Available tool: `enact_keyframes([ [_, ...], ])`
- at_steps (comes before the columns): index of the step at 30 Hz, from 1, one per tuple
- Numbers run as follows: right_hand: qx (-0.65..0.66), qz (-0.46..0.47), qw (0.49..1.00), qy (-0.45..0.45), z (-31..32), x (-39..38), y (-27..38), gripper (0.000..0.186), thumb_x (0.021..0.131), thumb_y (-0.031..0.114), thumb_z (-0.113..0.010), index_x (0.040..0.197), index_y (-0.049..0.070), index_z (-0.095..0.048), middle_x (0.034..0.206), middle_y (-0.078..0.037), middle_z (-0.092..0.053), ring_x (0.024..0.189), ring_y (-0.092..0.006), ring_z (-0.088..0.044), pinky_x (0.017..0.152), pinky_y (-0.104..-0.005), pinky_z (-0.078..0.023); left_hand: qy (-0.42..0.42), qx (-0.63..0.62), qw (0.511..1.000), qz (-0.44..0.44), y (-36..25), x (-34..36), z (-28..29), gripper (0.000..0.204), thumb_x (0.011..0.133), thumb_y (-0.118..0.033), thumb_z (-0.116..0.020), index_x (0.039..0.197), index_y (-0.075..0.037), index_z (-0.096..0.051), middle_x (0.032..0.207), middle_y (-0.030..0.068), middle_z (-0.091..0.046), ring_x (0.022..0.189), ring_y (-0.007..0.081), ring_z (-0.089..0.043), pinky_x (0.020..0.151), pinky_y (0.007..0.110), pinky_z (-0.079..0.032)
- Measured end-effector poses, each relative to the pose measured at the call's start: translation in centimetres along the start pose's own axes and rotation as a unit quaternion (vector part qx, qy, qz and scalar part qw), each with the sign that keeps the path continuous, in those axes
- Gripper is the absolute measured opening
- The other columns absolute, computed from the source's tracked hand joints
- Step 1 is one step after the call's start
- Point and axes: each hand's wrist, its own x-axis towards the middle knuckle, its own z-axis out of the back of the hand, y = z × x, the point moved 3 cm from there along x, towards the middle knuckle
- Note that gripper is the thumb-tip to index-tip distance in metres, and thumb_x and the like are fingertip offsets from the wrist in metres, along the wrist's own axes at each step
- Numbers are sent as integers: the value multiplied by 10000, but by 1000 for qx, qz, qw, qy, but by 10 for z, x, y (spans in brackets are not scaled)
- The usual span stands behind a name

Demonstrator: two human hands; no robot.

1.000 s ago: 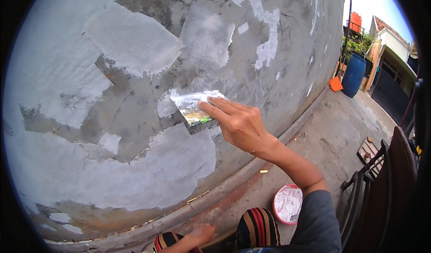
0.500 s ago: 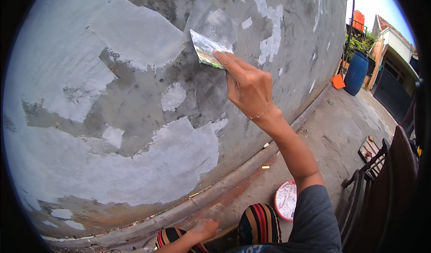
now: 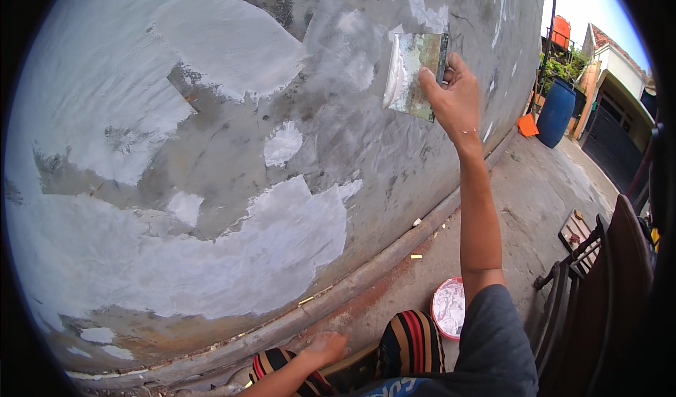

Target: The person scoops white plaster from a red bucket using a trowel and applies it to a curved concrete wall. They repeatedly spread and smooth the plaster over the surface with a flat trowel.

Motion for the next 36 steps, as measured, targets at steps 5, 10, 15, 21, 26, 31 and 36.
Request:
enact_keyframes([
  [5, -43, 38, 997, -57, -44, -8, 33, 232, 795, 176, -604, 789, -56, -598, 686, -148, -648, 580, -210, -602, 615, -361, -490, -16, -12, 1000, 12, 7, -18, 6, 481, 914, -369, -592, 1237, -22, -512, 969, 232, -690, 964, 411, -666, 827, 515, -519],
  [10, -195, 49, 978, -48, -78, 3, 83, 245, 793, 171, -594, 728, -65, -588, 612, -181, -609, 578, -235, -607, 616, -382, -484, -75, -64, 995, -29, 9, -44, 4, 416, 922, -360, -598, 1176, -37, -535, 972, 233, -678, 956, 422, -661, 822, 510, -521],
  [15, -236, 138, 957, -95, -115, 15, 131, 251, 825, 176, -597, 764, -66, -617, 624, -198, -594, 601, -292, -595, 621, -406, -480, -104, -72, 991, -38, 5, -62, 12, 399, 918, -335, -610, 1162, -27, -538, 1011, 227, -662, 960, 413, -661, 815, 503, -522],
  [21, -237, 185, 948, -102, -60, 34, 159, 306, 859, 239, -619, 861, -65, -650, 675, -194, -609, 667, -295, -582, 626, -402, -467, -151, -77, 982, -81, -7, -70, 16, 370, 890, -266, -635, 1123, 2, -529, 977, 234, -658, 921, 406, -664, 773, 489, -526],
  [26, -184, 43, 979, -71, -15, 15, 87, 327, 898, 248, -622, 1032, -50, -610, 572, -106, -546, 534, -159, -518, 556, -331, -438, -172, -92, 978, -76, -3, -79, 17, 376, 885, -257, -642, 1125, 6, -521, 984, 236, -651, 934, 407, -658, 775, 484, -527],
  [31, -260, 21, 960, -100, -25, -15, 52, 292, 903, 153, -587, 1109, -51, -553, 605, -173, -576, 541, -266, -580, 572, -387, -454, -88, -83, 991, -50, -8, -77, 22, 421, 914, -303, -617, 1197, -11, -508, 1080, 227, -632, 983, 418, -642, 813, 511, -521],
  [36, -241, 45, 963, -111, -53, -19, 62, 253, 893, 91, -576, 1084, -71, -549, 677, -227, -625, 598, -378, -622, 625, -438, -480, -104, -78, 991, -36, -3, -82, 17, 430, 915, -315, -610, 1196, -5, -512, 1084, 227, -639, 969, 412, -652, 806, 502, -530],
])
